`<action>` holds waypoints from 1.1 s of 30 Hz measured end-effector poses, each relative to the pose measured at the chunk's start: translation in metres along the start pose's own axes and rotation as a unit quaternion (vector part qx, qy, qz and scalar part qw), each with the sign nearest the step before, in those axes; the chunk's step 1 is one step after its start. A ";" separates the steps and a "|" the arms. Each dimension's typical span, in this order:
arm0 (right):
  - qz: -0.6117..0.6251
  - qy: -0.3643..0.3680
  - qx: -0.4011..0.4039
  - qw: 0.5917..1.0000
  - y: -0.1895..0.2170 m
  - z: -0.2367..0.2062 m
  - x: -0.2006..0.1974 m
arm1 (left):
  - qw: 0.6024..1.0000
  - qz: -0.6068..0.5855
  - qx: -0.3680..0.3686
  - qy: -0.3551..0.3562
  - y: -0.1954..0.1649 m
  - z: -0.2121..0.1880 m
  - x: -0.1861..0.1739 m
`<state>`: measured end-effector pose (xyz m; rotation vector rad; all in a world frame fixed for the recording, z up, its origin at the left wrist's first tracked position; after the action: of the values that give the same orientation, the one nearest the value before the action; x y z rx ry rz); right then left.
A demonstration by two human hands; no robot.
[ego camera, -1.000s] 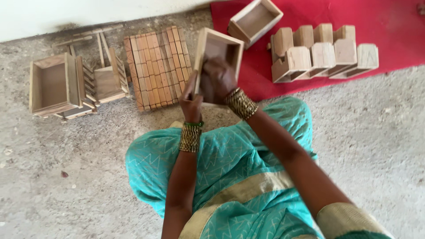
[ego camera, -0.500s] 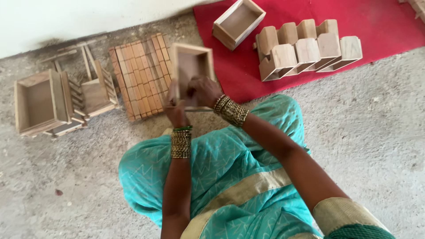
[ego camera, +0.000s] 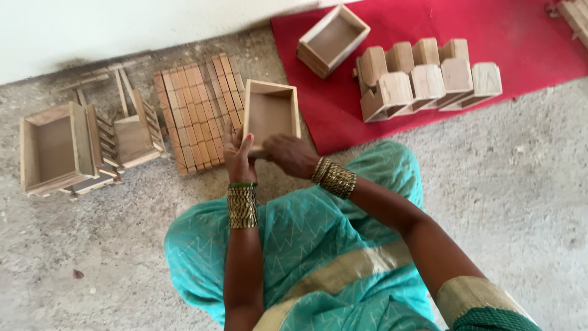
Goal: The person sits on the floor and handles small wooden toy furniture pieces, picking up and turning over miniature boxes and chairs, fitting pieces together, and stacking slatted panels and parts into groups on a red mat.
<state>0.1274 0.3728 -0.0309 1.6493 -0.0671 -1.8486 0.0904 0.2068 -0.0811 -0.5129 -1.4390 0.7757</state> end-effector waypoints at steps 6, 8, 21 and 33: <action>-0.228 -0.087 0.116 0.963 -0.098 0.067 -0.030 | 0.976 0.186 0.112 -0.024 -0.046 0.010 0.001; -0.230 -0.145 0.144 0.952 -0.133 0.093 -0.052 | 0.984 0.143 0.100 -0.032 -0.061 0.015 0.000; -0.208 -0.212 0.261 0.919 -0.236 0.202 -0.046 | 0.996 0.067 0.053 -0.035 -0.061 0.058 0.002; -0.290 -0.235 0.143 0.917 -0.229 0.196 -0.030 | 0.882 0.453 0.128 -0.023 -0.118 0.128 -0.068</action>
<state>-0.1476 0.4942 -0.0666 1.4641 -0.0564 -2.7840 -0.0142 0.0611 -0.0287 -0.9841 -1.0652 1.7040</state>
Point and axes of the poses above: each hand's wrist, its own z-axis towards the middle knuckle, its own x-axis out of the palm, y = z × x, the point moved 1 cm from there along z, towards the middle knuckle, and after that the axes turned 12 degrees about x, right-handed, at the moved point
